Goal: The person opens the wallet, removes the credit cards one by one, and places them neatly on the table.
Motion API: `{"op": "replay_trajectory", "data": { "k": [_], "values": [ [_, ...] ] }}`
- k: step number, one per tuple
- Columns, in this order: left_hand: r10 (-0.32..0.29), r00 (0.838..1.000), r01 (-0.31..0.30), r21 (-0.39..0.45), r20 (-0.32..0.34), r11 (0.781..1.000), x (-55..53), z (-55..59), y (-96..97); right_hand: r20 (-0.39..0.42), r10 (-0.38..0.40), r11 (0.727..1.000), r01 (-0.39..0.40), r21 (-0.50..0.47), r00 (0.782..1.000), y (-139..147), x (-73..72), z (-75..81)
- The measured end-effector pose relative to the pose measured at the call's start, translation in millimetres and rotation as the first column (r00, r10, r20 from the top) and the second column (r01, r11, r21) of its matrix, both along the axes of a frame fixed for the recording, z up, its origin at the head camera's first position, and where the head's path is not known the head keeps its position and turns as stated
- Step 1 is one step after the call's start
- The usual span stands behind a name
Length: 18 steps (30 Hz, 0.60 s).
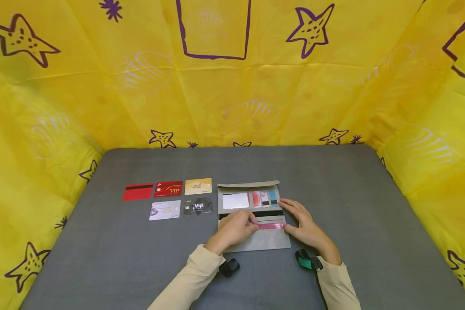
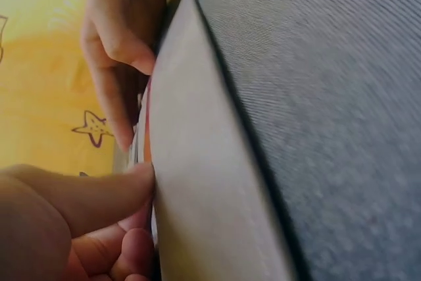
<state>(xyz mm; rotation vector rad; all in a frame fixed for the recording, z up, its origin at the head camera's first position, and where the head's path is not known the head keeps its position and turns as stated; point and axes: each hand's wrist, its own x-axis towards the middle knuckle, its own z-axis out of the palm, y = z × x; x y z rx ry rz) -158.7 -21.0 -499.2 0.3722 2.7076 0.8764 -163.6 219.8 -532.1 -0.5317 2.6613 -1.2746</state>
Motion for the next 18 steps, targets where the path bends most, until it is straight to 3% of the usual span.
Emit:
{"op": "replay_trajectory", "data": {
  "k": [18],
  "values": [
    [0.066, 0.994, -0.066, -0.007, 0.092, 0.998, -4.6, 4.6, 3.0, -0.004, 0.003, 1.000, -0.003, 0.015, 1.000, -0.1, 0.8, 0.6]
  ]
}}
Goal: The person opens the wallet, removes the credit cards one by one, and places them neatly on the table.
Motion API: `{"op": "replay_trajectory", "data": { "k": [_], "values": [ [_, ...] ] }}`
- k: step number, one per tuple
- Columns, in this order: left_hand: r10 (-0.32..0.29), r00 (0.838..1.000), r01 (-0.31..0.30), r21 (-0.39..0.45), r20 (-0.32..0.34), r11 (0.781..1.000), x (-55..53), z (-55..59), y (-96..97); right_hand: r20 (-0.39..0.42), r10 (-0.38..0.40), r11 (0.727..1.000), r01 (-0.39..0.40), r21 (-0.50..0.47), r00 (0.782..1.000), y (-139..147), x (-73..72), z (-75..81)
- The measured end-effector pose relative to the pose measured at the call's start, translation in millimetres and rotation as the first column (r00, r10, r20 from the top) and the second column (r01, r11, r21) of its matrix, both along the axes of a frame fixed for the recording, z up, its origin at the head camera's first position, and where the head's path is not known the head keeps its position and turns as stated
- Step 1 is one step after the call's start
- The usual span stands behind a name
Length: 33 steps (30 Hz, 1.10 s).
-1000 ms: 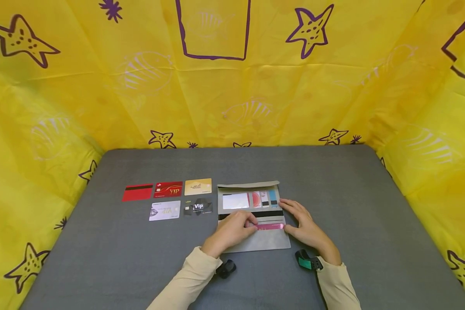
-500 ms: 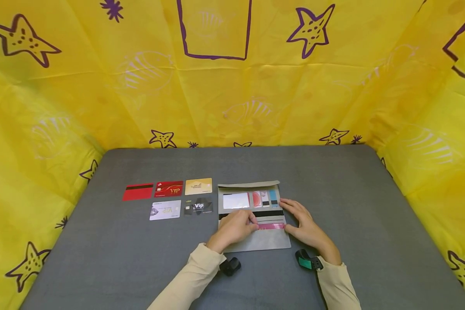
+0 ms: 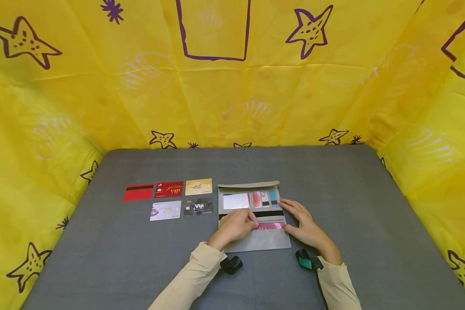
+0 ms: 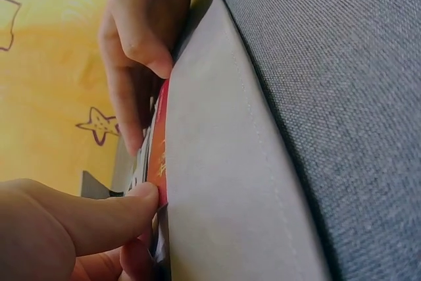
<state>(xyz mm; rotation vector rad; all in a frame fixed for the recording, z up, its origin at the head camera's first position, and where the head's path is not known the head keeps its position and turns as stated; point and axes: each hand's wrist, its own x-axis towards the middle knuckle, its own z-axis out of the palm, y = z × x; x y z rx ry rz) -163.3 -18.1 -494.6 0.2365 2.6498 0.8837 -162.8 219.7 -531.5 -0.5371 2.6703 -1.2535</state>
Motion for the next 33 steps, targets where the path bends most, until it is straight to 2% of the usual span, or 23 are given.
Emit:
{"op": "replay_trajectory", "data": {
  "k": [18, 24, 33],
  "values": [
    [0.057, 0.998, -0.057, 0.040, -0.004, 0.998, -3.6, -0.2, -1.3, 0.008, 0.004, 1.000, -0.004, 0.006, 1.000, -0.3, 0.1, 2.0],
    [0.082, 0.996, -0.079, 0.050, -0.047, 0.996, -3.1, -2.3, -1.5, 0.008, 0.007, 1.000, -0.007, 0.000, 1.000, -0.1, 0.4, 2.0],
    [0.100, 0.988, -0.090, 0.087, -0.119, 0.992, 4.1, -7.8, -4.4, 0.005, 0.005, 1.000, -0.005, 0.007, 1.000, -0.1, 0.7, 1.0]
  ]
}}
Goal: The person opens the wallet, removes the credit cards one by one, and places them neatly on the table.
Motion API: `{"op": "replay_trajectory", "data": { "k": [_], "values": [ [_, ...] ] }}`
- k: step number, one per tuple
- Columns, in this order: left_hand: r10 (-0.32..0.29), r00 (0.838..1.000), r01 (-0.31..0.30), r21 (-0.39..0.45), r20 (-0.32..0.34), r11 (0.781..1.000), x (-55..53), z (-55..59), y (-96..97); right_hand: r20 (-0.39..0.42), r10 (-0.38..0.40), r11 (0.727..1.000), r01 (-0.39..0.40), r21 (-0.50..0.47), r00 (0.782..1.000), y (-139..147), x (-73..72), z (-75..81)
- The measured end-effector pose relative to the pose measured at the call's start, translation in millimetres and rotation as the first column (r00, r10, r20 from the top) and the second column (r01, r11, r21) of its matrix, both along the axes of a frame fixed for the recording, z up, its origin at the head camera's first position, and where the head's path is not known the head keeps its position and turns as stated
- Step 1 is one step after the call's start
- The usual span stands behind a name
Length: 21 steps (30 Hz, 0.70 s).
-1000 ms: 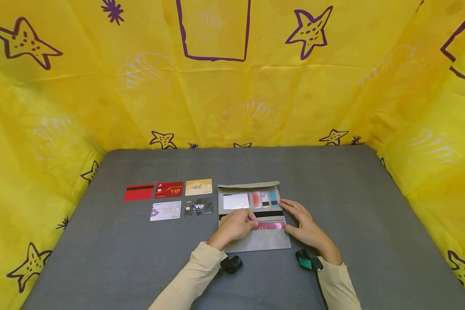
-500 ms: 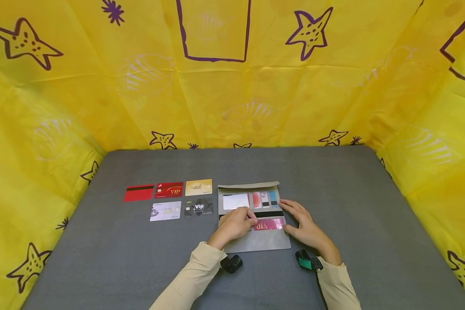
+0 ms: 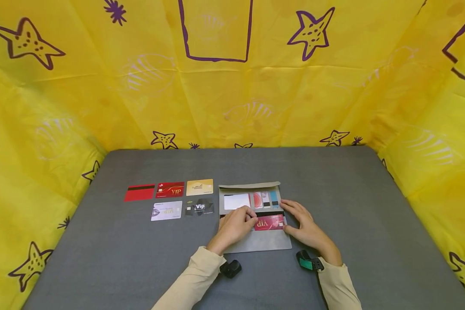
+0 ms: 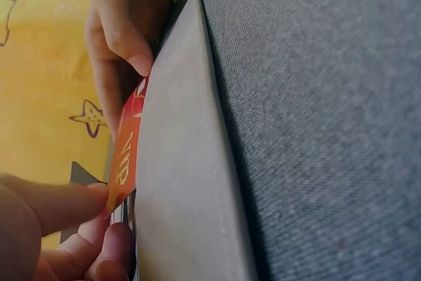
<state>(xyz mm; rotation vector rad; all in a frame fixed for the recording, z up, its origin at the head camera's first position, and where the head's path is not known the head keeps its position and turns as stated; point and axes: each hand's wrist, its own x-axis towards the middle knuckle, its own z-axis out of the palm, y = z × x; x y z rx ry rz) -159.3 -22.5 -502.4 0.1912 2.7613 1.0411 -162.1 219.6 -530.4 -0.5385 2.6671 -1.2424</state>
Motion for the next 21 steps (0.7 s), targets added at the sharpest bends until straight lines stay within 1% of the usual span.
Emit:
{"op": "replay_trajectory", "data": {
  "k": [6, 10, 17, 21],
  "values": [
    [-0.023, 1.000, 0.023, 0.034, 0.003, 0.999, 4.5, 1.2, -2.9, 0.002, -0.009, 1.000, 0.009, 0.001, 1.000, -1.3, -0.1, -0.5],
    [-0.017, 1.000, 0.016, 0.053, 0.009, 0.998, 5.7, 1.1, -2.5, 0.003, -0.005, 1.000, 0.005, 0.000, 1.000, -1.1, -0.2, -1.4],
    [-0.024, 1.000, 0.024, 0.105, -0.001, 0.994, 4.0, -0.6, -0.3, 0.006, -0.007, 1.000, 0.007, 0.001, 1.000, -0.2, -0.9, -2.1],
    [-0.013, 1.000, 0.015, 0.135, -0.011, 0.991, 2.2, -0.8, 1.8, 0.017, -0.011, 1.000, 0.011, 0.000, 1.000, 0.2, -1.1, -1.5]
  ]
}}
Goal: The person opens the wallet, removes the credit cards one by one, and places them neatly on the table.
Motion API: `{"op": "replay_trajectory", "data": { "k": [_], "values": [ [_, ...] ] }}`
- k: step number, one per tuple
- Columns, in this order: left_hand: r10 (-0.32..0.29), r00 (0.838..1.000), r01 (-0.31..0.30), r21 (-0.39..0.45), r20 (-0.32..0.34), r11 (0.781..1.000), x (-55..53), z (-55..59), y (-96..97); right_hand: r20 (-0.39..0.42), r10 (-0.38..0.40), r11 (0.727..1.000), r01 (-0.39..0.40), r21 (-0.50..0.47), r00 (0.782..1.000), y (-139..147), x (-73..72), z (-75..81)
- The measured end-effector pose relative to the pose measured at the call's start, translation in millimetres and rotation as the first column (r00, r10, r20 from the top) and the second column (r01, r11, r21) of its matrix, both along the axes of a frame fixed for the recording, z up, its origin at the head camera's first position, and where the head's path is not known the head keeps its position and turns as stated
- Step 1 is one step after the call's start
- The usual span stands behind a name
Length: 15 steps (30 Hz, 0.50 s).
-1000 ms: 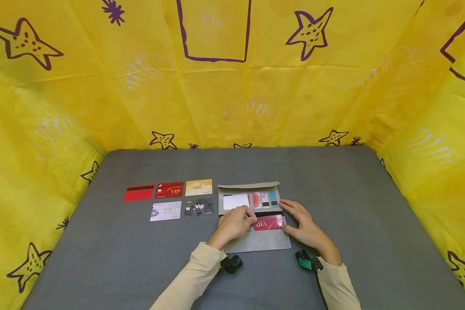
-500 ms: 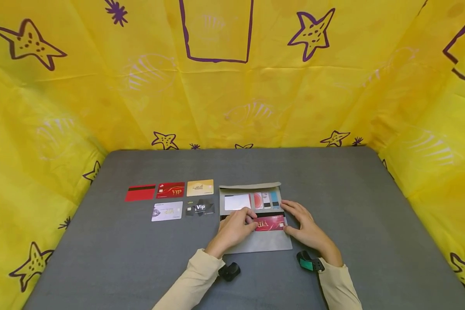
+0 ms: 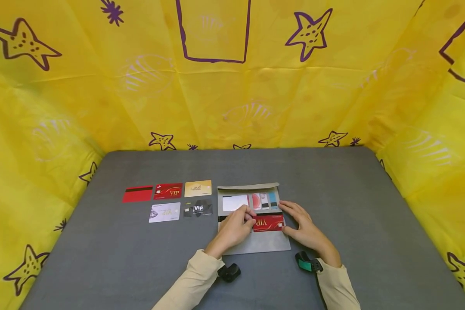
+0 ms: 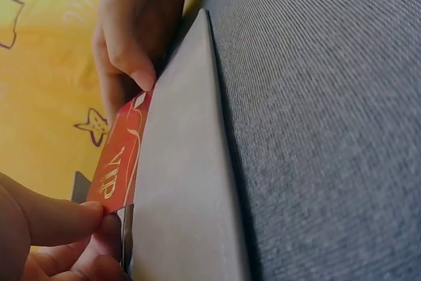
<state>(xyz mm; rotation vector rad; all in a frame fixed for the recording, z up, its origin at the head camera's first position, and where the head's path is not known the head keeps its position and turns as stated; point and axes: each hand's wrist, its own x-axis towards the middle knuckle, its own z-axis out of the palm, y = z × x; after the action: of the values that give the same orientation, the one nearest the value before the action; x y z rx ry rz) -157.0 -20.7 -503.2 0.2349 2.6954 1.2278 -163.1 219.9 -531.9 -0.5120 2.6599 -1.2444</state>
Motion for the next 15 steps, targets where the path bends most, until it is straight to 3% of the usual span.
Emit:
{"op": "replay_trajectory", "data": {
  "k": [8, 15],
  "values": [
    [0.024, 1.000, -0.025, 0.060, 0.018, 0.998, -0.8, 0.3, 0.8, 0.003, 0.000, 1.000, 0.000, 0.000, 1.000, -0.7, 0.3, 2.1],
    [-0.012, 0.999, 0.009, 0.115, 0.031, 0.993, -2.1, 0.2, -1.7, 0.001, 0.002, 1.000, -0.002, -0.003, 1.000, -0.7, 0.6, 2.4]
  ]
}}
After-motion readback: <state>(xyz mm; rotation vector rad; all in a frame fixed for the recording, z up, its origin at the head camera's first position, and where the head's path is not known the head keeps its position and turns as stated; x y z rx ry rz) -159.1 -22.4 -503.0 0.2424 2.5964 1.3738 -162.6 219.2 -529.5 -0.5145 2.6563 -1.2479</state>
